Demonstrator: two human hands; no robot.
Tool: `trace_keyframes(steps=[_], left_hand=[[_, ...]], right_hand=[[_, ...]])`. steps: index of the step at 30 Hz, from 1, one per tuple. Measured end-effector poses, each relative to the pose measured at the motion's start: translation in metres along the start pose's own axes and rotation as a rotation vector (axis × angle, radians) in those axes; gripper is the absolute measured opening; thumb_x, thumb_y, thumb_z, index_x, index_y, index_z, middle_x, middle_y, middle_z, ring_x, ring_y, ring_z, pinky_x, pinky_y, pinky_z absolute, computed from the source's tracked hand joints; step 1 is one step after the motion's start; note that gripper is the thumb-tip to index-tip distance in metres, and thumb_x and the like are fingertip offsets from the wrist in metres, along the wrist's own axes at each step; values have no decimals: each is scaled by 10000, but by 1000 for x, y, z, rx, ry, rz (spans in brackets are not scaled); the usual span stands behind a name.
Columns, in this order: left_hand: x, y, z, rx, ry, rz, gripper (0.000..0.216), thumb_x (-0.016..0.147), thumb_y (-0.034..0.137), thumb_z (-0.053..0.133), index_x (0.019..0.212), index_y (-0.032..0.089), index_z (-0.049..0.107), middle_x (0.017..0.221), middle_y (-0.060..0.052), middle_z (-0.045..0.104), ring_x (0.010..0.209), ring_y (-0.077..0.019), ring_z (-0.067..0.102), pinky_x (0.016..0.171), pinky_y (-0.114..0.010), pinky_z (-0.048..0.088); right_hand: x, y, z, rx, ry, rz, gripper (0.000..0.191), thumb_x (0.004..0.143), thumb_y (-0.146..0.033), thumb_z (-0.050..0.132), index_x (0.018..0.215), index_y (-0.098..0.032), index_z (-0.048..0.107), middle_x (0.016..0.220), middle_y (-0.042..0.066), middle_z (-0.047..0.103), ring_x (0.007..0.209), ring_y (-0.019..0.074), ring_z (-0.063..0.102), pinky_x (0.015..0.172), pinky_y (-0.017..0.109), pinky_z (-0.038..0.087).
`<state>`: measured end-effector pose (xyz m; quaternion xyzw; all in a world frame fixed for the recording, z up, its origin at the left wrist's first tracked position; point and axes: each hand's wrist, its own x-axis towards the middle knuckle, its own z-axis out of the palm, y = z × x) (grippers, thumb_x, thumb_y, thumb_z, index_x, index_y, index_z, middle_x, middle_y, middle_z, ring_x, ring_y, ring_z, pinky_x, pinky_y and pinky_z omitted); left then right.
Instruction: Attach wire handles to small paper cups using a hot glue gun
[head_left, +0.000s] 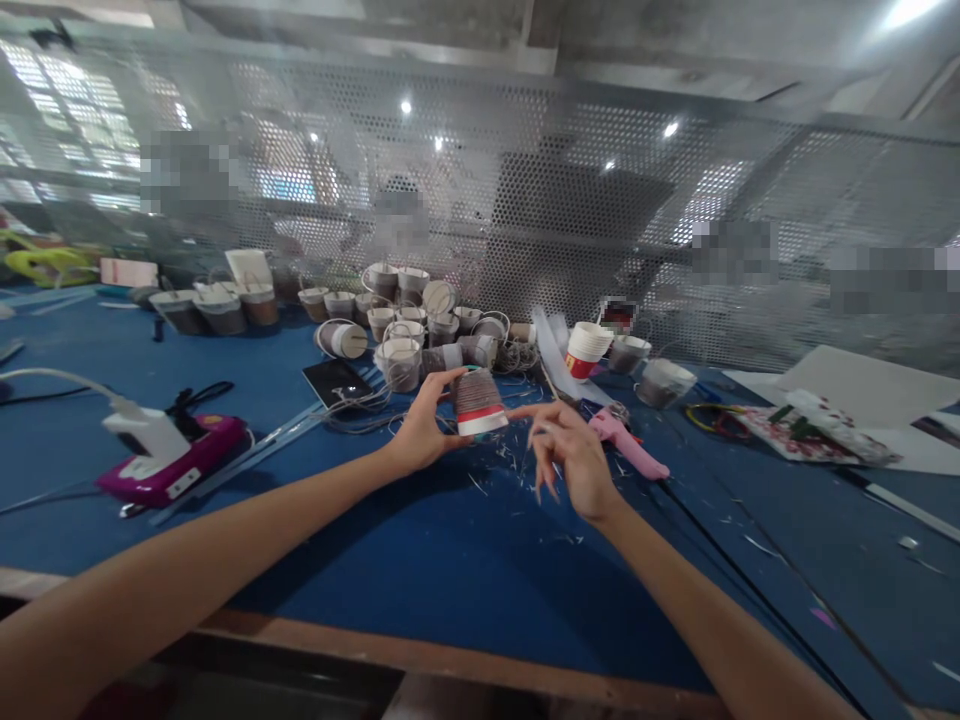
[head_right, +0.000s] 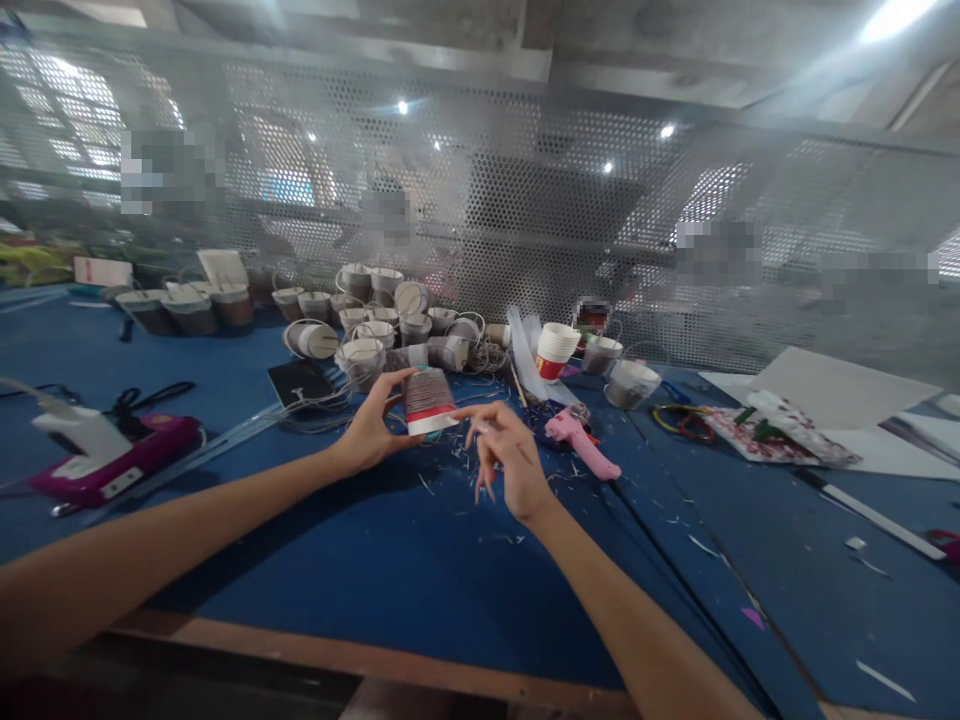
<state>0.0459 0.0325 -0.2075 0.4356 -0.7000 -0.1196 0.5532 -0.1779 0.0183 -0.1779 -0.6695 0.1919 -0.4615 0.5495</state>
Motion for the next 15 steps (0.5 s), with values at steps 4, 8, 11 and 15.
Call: trace_keyframes(steps=[4, 8, 11, 15], left_hand=[[-1, 0, 1, 12, 0, 29, 765, 606, 181, 777, 1270, 260, 406, 1270, -91, 463, 1201, -270, 483, 1008, -481, 442], [-1, -1, 2, 22, 14, 48, 725, 624, 208, 775, 1252, 247, 414, 1255, -98, 471, 1193, -269, 494, 1011, -478, 439], [-1, 0, 3, -6, 24, 49, 713, 634, 217, 771, 1246, 247, 406, 1271, -99, 472, 1212, -268, 492, 1027, -471, 432], [-2, 4, 3, -122, 5, 5, 751, 610, 205, 788, 1228, 239, 362, 1287, -119, 481, 1219, -269, 505, 1032, -472, 431]], right_hand=[[-5, 0, 9, -61, -231, 71, 143, 873, -344, 493, 863, -201, 501, 1229, 66, 600, 364, -13, 405, 424, 209, 501], [-2, 1, 8, -38, -193, 85, 160, 874, -364, 498, 877, -204, 496, 1294, 79, 565, 363, -13, 426, 409, 206, 499], [0, 1, 2, 21, -28, 73, 201, 879, -380, 479, 804, -194, 493, 1185, 74, 636, 323, -4, 411, 338, 194, 461], [1, 0, -4, 63, 24, 57, 241, 853, -390, 503, 723, -186, 499, 1017, 54, 695, 300, 2, 388, 317, 186, 439]])
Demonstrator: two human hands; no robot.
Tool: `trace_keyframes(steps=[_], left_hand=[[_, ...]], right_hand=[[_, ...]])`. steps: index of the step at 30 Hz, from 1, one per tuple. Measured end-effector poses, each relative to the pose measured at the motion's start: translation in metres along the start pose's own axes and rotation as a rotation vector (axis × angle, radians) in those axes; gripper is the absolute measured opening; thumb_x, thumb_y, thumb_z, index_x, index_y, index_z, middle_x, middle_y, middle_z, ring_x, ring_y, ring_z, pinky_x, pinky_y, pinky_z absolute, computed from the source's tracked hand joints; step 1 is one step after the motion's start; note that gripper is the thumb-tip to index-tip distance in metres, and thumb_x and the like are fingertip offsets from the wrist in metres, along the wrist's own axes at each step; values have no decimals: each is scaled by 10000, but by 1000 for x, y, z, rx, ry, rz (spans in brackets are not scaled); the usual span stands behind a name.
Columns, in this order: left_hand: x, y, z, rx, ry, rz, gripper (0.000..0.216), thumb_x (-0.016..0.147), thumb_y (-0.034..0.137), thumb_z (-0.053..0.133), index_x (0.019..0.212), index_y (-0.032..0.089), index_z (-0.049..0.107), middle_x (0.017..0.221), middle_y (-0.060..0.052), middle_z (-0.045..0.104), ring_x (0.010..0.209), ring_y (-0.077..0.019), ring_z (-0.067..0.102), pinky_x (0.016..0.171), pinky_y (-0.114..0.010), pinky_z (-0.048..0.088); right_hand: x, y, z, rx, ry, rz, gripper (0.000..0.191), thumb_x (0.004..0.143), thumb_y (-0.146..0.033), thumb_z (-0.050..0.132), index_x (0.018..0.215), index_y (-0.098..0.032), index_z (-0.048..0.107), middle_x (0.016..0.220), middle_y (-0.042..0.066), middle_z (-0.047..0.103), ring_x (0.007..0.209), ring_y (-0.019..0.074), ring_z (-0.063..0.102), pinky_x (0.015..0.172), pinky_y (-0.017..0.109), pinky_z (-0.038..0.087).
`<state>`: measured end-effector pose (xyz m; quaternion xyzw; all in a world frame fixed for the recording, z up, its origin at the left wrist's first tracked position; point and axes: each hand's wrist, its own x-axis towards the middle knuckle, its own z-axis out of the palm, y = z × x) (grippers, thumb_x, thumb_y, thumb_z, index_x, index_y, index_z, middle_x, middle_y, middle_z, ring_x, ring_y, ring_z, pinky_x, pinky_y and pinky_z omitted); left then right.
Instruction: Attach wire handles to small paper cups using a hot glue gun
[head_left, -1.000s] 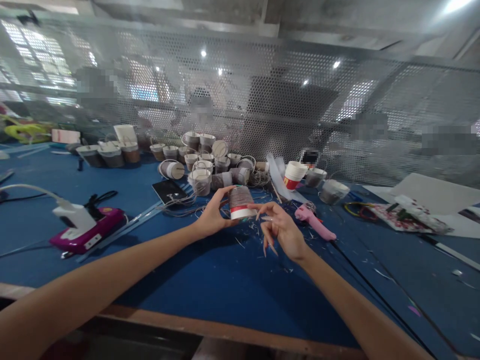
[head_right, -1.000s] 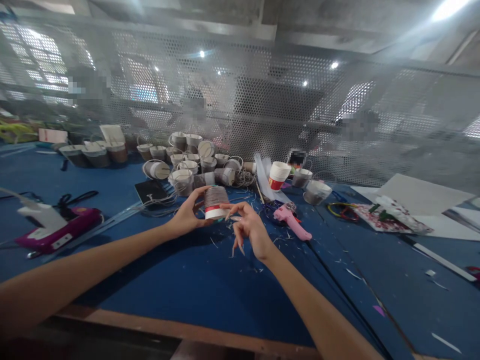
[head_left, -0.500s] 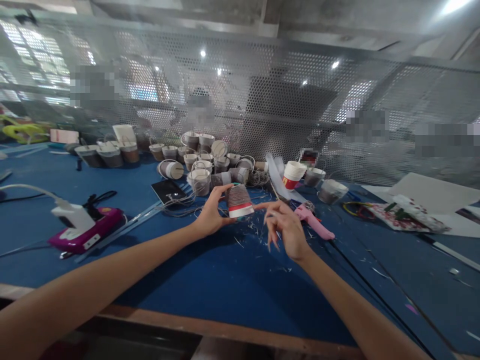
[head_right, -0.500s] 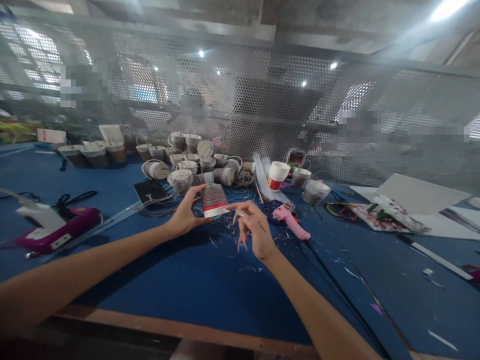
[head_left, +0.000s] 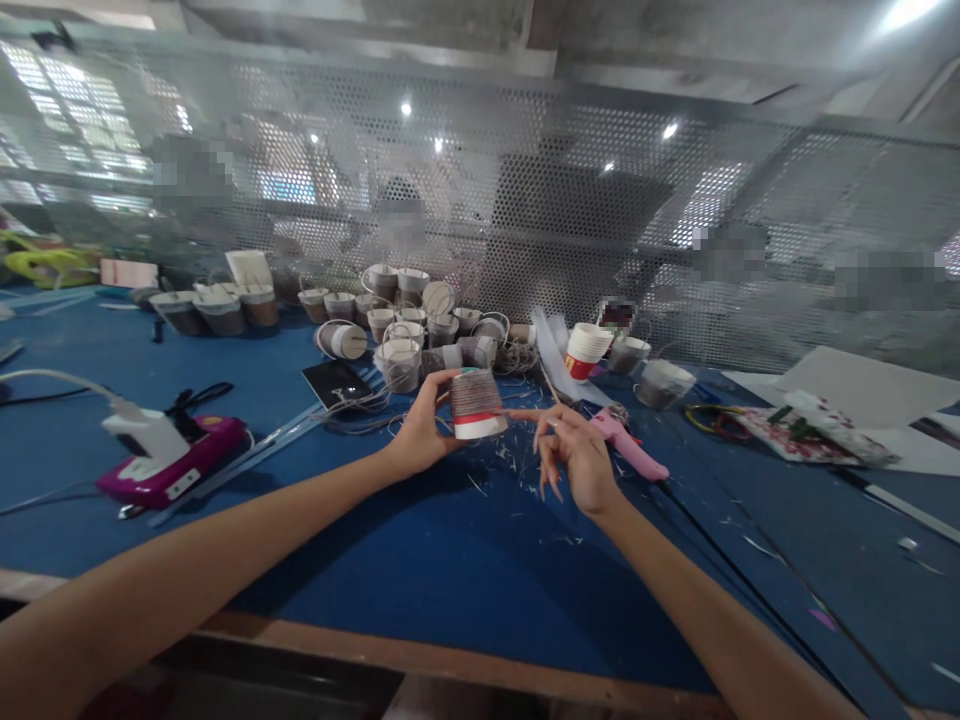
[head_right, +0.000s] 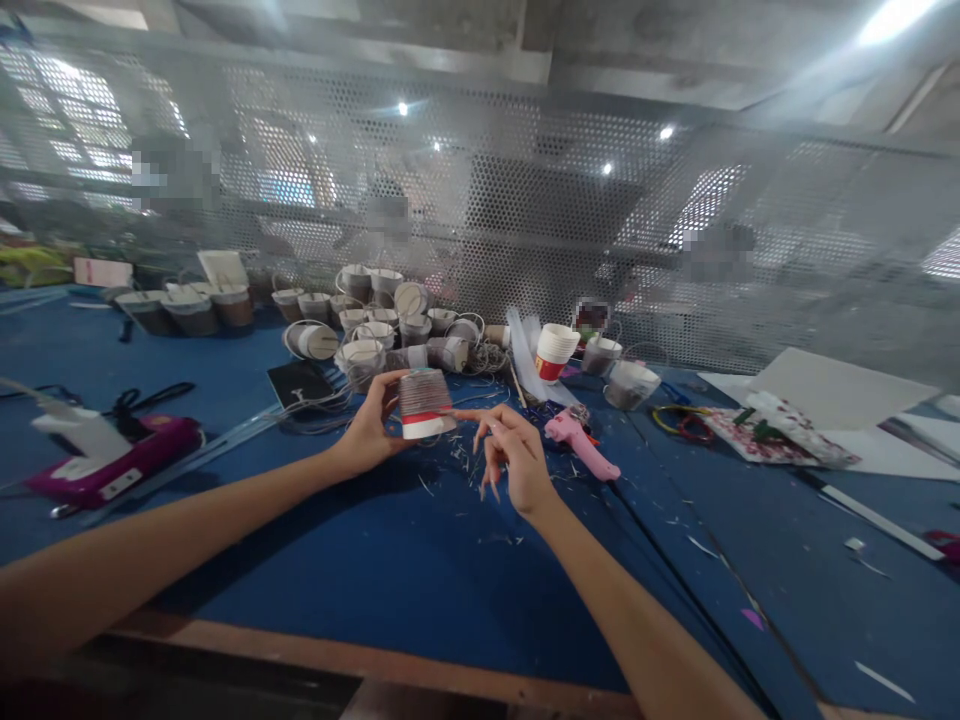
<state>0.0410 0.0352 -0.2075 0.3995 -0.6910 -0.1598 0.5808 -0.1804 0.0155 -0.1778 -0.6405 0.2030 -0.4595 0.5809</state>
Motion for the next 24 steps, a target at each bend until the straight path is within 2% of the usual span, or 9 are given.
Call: trace_keyframes(steps=[3, 6, 9, 12, 15, 18, 20, 22, 24], left_hand=[[-1, 2, 1, -68, -21, -43, 782, 589, 219, 805, 1213, 228, 334, 1271, -143, 490, 1172, -273, 548, 997, -476, 460], [-2, 3, 1, -103, -33, -10, 793, 584, 242, 815, 1211, 234, 329, 1249, -133, 507, 1146, -266, 568, 981, -464, 475], [-2, 2, 1, -126, -23, 17, 772, 581, 255, 820, 1191, 237, 348, 1206, -112, 541, 1125, -258, 582, 980, -458, 477], [-2, 0, 2, -137, -17, -1, 765, 566, 252, 829, 1171, 235, 362, 1201, -112, 549, 1128, -258, 584, 998, -469, 461], [-2, -1, 2, -144, -25, -4, 762, 561, 255, 831, 1161, 238, 362, 1227, -121, 538, 1143, -262, 576, 1001, -476, 460], [-2, 0, 1, -130, -27, -9, 754, 564, 261, 829, 1150, 240, 355, 1201, -115, 550, 1127, -259, 585, 988, -481, 471], [-1, 1, 1, -110, -21, -18, 756, 565, 252, 826, 1148, 240, 345, 1169, -105, 561, 1110, -254, 591, 981, -480, 475], [-1, 1, 0, -87, -20, -29, 758, 569, 237, 819, 1151, 241, 335, 1164, -103, 558, 1110, -253, 589, 982, -480, 472], [0, 1, 0, -72, -20, -37, 755, 572, 230, 812, 1153, 243, 329, 1180, -105, 546, 1124, -256, 579, 982, -480, 470]], right_hand=[[-3, -1, 3, -56, -70, 7, 236, 840, -383, 527, 705, -189, 534, 805, 19, 702, 314, 22, 395, 361, 191, 467], [-5, -2, 7, -73, -117, 8, 220, 821, -369, 561, 687, -194, 555, 593, -20, 638, 334, 49, 412, 396, 196, 487], [-4, 0, 7, -9, -125, 30, 214, 816, -362, 558, 693, -187, 559, 726, 6, 687, 338, 39, 425, 400, 208, 496], [1, 2, 3, 103, -49, 65, 252, 815, -389, 519, 678, -178, 535, 915, 51, 713, 303, 25, 412, 343, 214, 464], [5, 2, -1, 130, 100, 70, 324, 788, -441, 505, 602, -175, 499, 821, 67, 720, 258, 25, 361, 272, 201, 396], [7, 0, -3, 94, 266, -16, 340, 781, -454, 507, 580, -182, 471, 722, 44, 699, 251, 22, 324, 259, 184, 360], [7, -2, -3, 96, 350, -125, 284, 795, -421, 504, 630, -191, 476, 740, 17, 686, 266, 19, 325, 274, 179, 365], [4, -5, -2, 101, 368, -226, 192, 806, -365, 509, 706, -202, 501, 819, 5, 683, 292, 21, 352, 296, 185, 385], [-1, -7, 0, 84, 287, -259, 152, 820, -331, 504, 741, -204, 530, 880, 15, 684, 313, 25, 380, 315, 196, 402]])
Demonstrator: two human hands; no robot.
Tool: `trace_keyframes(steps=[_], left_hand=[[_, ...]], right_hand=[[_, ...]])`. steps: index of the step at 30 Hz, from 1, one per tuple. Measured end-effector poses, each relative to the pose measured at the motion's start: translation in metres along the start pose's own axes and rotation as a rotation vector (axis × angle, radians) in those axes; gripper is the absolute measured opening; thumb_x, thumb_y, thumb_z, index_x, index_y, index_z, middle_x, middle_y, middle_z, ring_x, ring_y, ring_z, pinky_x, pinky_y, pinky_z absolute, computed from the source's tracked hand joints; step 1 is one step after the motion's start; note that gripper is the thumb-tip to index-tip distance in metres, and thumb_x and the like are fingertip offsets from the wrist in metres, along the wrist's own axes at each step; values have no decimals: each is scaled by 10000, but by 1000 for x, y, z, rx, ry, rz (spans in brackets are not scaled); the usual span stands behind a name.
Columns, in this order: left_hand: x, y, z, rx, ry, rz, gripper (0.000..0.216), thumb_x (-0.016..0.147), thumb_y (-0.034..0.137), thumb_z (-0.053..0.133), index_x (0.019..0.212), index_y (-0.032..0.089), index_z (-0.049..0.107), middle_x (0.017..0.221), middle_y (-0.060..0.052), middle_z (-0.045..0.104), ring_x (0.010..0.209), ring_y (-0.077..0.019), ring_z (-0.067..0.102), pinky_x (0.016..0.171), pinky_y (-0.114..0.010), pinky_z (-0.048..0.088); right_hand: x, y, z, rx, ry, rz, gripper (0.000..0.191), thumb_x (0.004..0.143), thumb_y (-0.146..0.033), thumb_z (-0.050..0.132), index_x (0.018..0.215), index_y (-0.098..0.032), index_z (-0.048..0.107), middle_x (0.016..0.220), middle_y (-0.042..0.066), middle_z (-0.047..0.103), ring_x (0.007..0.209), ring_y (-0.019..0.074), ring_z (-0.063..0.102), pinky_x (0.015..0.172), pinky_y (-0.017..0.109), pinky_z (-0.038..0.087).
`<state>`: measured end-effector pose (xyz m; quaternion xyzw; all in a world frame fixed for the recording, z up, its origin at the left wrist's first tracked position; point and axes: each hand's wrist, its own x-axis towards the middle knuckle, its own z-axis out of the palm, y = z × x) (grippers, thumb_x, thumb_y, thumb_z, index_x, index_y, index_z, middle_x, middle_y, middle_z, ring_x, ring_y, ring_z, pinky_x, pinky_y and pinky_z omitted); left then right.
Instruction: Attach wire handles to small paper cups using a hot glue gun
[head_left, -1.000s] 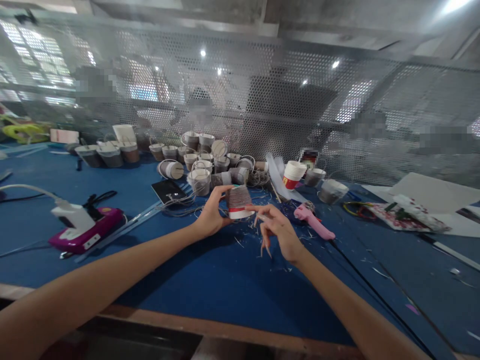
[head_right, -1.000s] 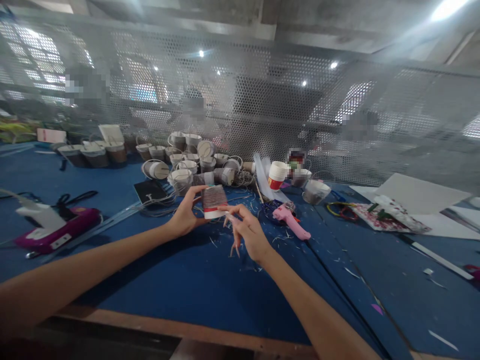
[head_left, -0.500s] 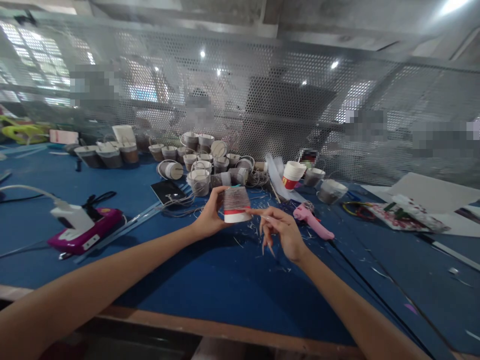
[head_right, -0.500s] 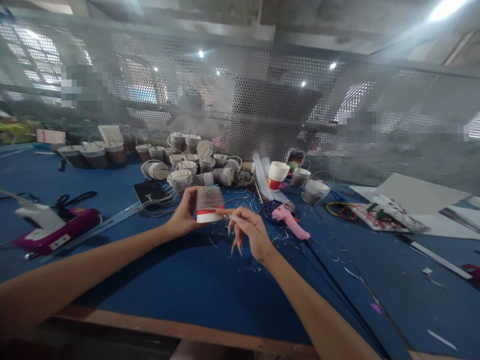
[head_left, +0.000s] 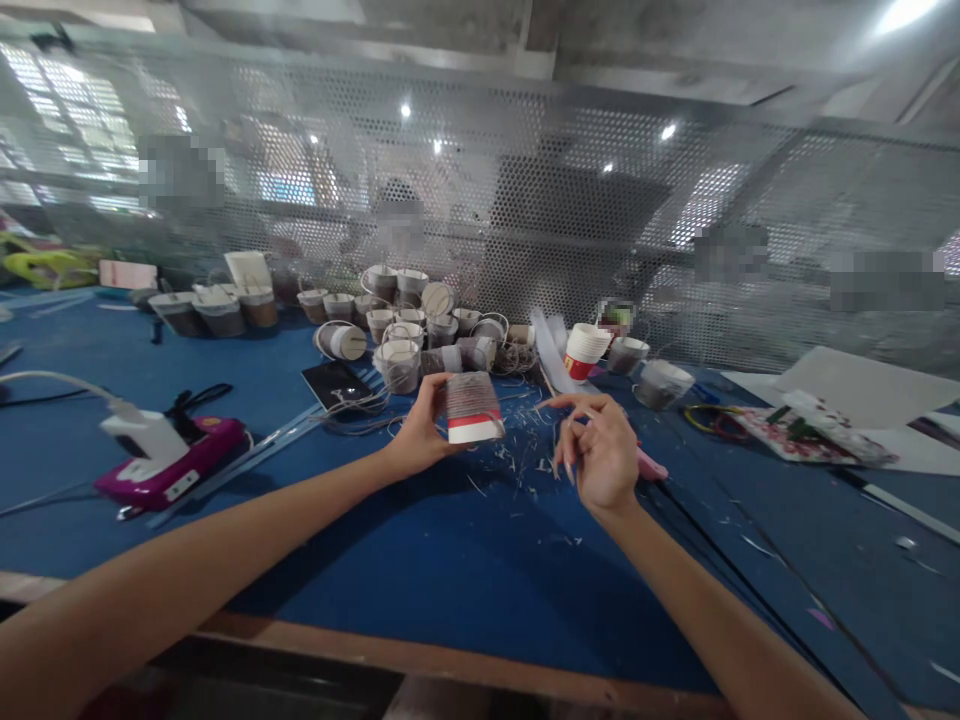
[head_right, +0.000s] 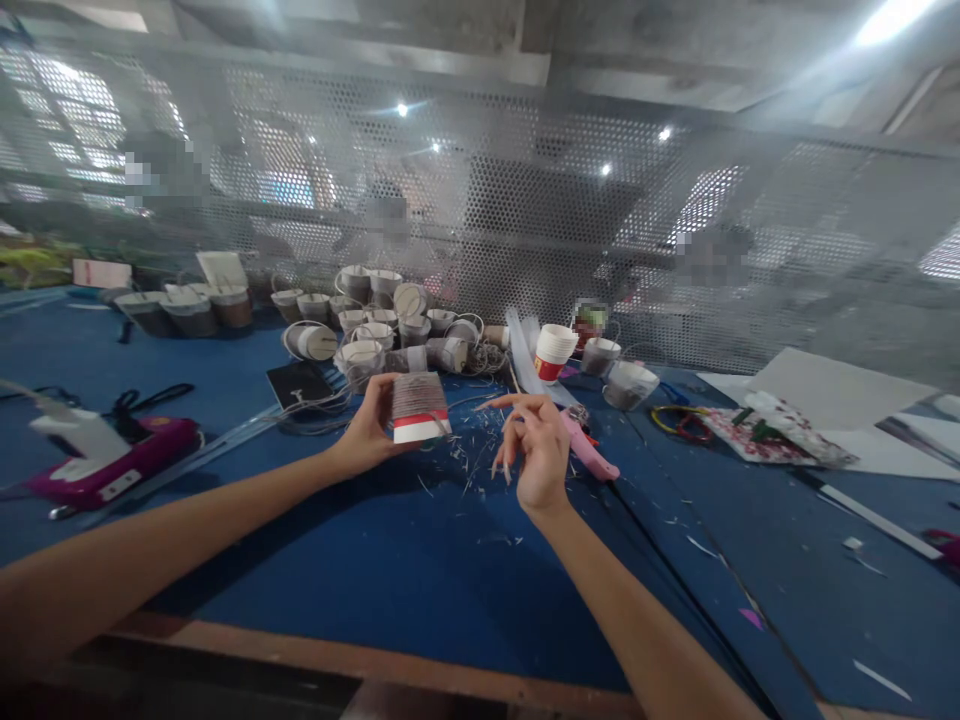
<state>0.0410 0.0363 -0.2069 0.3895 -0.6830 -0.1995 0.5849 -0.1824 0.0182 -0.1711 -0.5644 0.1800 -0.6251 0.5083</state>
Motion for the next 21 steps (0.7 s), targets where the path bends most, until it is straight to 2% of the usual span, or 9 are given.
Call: trace_keyframes(steps=[2, 4, 7, 10, 16, 19, 21], left_hand=[[0, -1, 0, -2, -2, -2, 760, 568, 230, 811, 1153, 244, 327, 1194, -107, 536, 1137, -261, 571, 979, -479, 471], [0, -2, 0, -16, 6, -1, 763, 564, 226, 812, 1153, 242, 327, 1188, -106, 538, 1140, -260, 569, 981, -476, 468], [0, -4, 0, -39, 21, 7, 757, 567, 235, 814, 1147, 242, 328, 1165, -103, 550, 1111, -256, 587, 958, -463, 485], [0, -5, 0, -56, 36, 19, 754, 566, 277, 820, 1141, 252, 333, 1187, -110, 537, 1111, -263, 588, 935, -458, 500], [1, -8, 0, -97, 31, 48, 774, 563, 348, 826, 1152, 266, 331, 1230, -114, 505, 1129, -265, 573, 946, -472, 491], [1, -9, -1, -93, 36, 36, 790, 544, 331, 839, 1150, 262, 336, 1216, -110, 515, 1146, -270, 559, 979, -488, 464], [1, -9, 0, -110, 42, 16, 793, 538, 298, 841, 1147, 260, 334, 1194, -104, 525, 1147, -272, 558, 983, -494, 458]], right_hand=[[-6, -2, 2, -35, -163, 59, 188, 839, -325, 492, 719, -195, 552, 876, 31, 692, 325, 32, 401, 335, 208, 419], [-11, -2, 5, -99, -315, 153, 241, 850, -340, 496, 676, -187, 563, 776, 29, 691, 327, 44, 415, 356, 215, 435], [-14, 1, 8, -159, -386, 230, 279, 841, -376, 525, 645, -185, 576, 549, -7, 618, 316, 65, 428, 383, 223, 462], [-10, 6, 7, -104, -283, 231, 330, 817, -432, 519, 604, -183, 561, 441, -22, 557, 274, 75, 414, 332, 216, 431], [6, 15, -4, -64, 35, 365, 335, 777, -435, 480, 547, -193, 453, 592, 31, 665, 216, 40, 314, 232, 206, 341], [12, 19, -11, -116, 230, 277, 274, 781, -396, 487, 598, -198, 439, 594, -11, 608, 240, 26, 289, 229, 189, 310], [14, 20, -15, -161, 324, 189, 239, 781, -412, 526, 680, -207, 455, 648, -31, 569, 300, 46, 384, 245, 187, 323]])
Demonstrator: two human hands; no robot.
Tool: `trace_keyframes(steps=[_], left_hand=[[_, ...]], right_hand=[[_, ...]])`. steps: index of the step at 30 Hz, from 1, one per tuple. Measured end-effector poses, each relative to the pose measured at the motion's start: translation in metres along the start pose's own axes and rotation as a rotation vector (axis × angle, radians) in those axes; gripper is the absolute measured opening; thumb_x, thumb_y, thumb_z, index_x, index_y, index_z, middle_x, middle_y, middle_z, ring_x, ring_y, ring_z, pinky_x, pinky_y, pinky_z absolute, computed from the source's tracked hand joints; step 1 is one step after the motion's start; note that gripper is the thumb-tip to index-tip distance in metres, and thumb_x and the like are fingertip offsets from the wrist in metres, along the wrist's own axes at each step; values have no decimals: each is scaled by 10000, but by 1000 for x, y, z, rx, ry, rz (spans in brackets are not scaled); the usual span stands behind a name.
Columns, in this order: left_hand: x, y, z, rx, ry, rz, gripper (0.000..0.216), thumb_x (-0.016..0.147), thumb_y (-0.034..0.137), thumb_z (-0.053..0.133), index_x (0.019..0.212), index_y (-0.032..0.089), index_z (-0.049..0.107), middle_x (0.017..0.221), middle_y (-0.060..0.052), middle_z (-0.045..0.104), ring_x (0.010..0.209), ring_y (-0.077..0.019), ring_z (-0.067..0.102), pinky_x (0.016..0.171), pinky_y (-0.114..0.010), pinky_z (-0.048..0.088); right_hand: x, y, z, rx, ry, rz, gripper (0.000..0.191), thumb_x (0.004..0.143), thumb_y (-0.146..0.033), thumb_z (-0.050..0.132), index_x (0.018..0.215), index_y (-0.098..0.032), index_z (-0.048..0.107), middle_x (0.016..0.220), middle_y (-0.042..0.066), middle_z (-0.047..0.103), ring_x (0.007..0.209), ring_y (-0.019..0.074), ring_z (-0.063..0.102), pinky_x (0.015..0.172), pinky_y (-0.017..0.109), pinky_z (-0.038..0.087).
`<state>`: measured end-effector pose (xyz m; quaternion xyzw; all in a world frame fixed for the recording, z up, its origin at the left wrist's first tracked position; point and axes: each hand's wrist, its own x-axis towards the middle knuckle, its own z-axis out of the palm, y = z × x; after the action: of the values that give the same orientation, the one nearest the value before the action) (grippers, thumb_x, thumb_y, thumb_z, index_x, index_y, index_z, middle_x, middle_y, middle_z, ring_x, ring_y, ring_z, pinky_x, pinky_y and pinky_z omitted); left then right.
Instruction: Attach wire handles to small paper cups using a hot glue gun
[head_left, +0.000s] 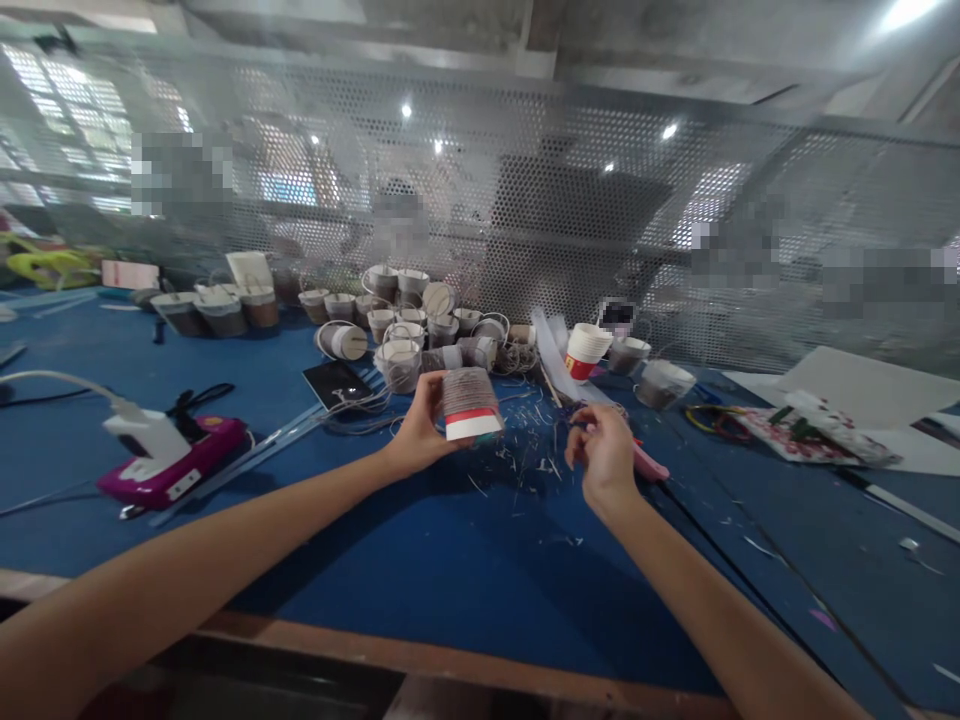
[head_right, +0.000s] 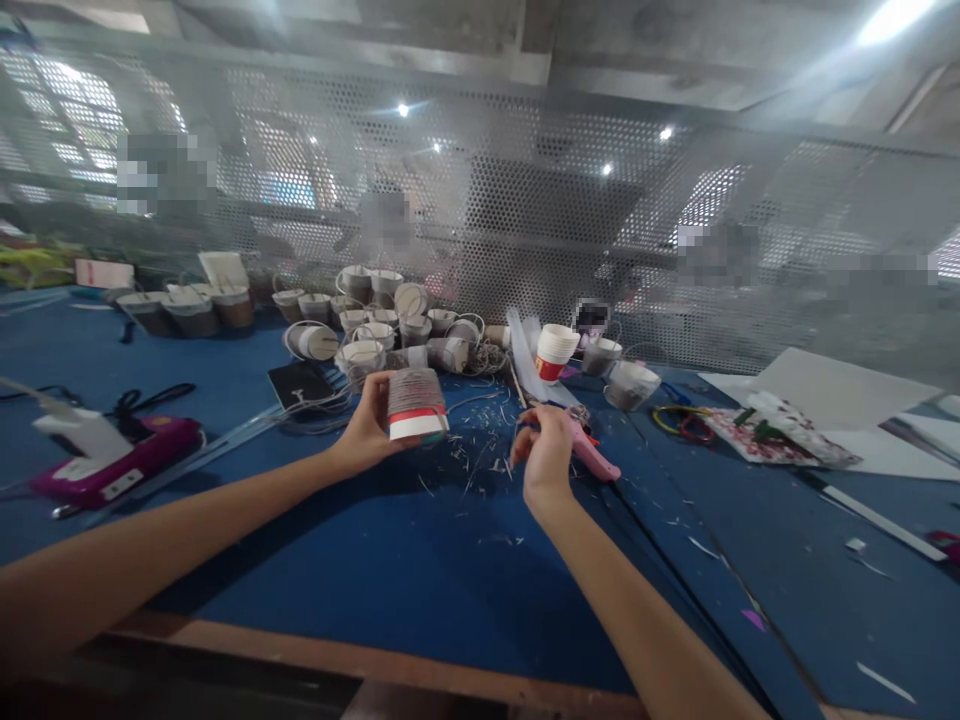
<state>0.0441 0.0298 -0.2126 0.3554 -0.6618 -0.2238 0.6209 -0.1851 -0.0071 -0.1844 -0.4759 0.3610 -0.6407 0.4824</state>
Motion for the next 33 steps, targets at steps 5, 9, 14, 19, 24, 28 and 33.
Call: trace_keyframes(steps=[5, 9, 14, 19, 24, 28, 33], left_hand=[[-1, 5, 3, -86, -20, -113, 811, 489, 282, 862, 1113, 248, 346, 1158, -101, 538, 1088, -290, 595, 923, -493, 499], [-4, 14, 6, -165, -138, -134, 831, 448, 288, 886, 1104, 248, 378, 1184, -103, 543, 1074, -306, 609, 893, -481, 524], [-6, 17, 4, -160, -327, -137, 1003, 454, 328, 888, 1297, 257, 349, 1344, -158, 467, 1234, -361, 501, 1008, -535, 441], [-5, 19, 2, -5, -338, -44, 1105, 555, 264, 839, 1436, 304, 173, 1497, -153, 296, 1365, -338, 346, 1109, -542, 329], [-3, 18, 3, 145, -262, -18, 830, 631, 218, 771, 1341, 254, 342, 1388, -141, 433, 1289, -295, 451, 1096, -515, 356], [0, 8, 1, 221, -47, -34, 772, 575, 242, 803, 1229, 207, 394, 1259, -128, 498, 1183, -282, 529, 1022, -498, 435], [2, 2, -1, 373, 106, -109, 757, 564, 285, 804, 1188, 185, 386, 1207, -110, 485, 1161, -281, 516, 999, -508, 441]], right_hand=[[-7, -1, 3, -266, -320, -280, 517, 750, -436, 663, 1192, -255, 464, 1307, 86, 495, 1113, 214, 557, 905, 392, 522], [-18, 4, 9, -354, -760, -324, 912, 757, -430, 695, 1452, -301, 118, 1518, 124, 256, 1384, 264, 291, 1128, 536, 244], [-17, 6, 9, -367, -769, -388, 900, 734, -427, 729, 1429, -283, 175, 1445, 157, 362, 1354, 280, 351, 1109, 549, 278], [-14, 0, 6, -499, -721, -508, 823, 763, -297, 714, 1413, -281, 209, 1478, 144, 329, 1366, 268, 340, 1116, 543, 274], [-15, -5, 4, -544, -771, -513, 872, 789, -194, 639, 1454, -278, 81, 1497, 126, 333, 1419, 246, 229, 1142, 558, 174], [-21, -17, 2, -413, -803, -500, 686, 780, -142, 546, 1379, -267, 237, 1528, 95, 278, 1413, 241, 238, 1140, 524, 200], [-27, -25, 0, -589, -887, -545, 280, 709, -161, 506, 973, -253, 483, 1323, 59, 549, 1329, 297, 306, 1057, 564, 271]])
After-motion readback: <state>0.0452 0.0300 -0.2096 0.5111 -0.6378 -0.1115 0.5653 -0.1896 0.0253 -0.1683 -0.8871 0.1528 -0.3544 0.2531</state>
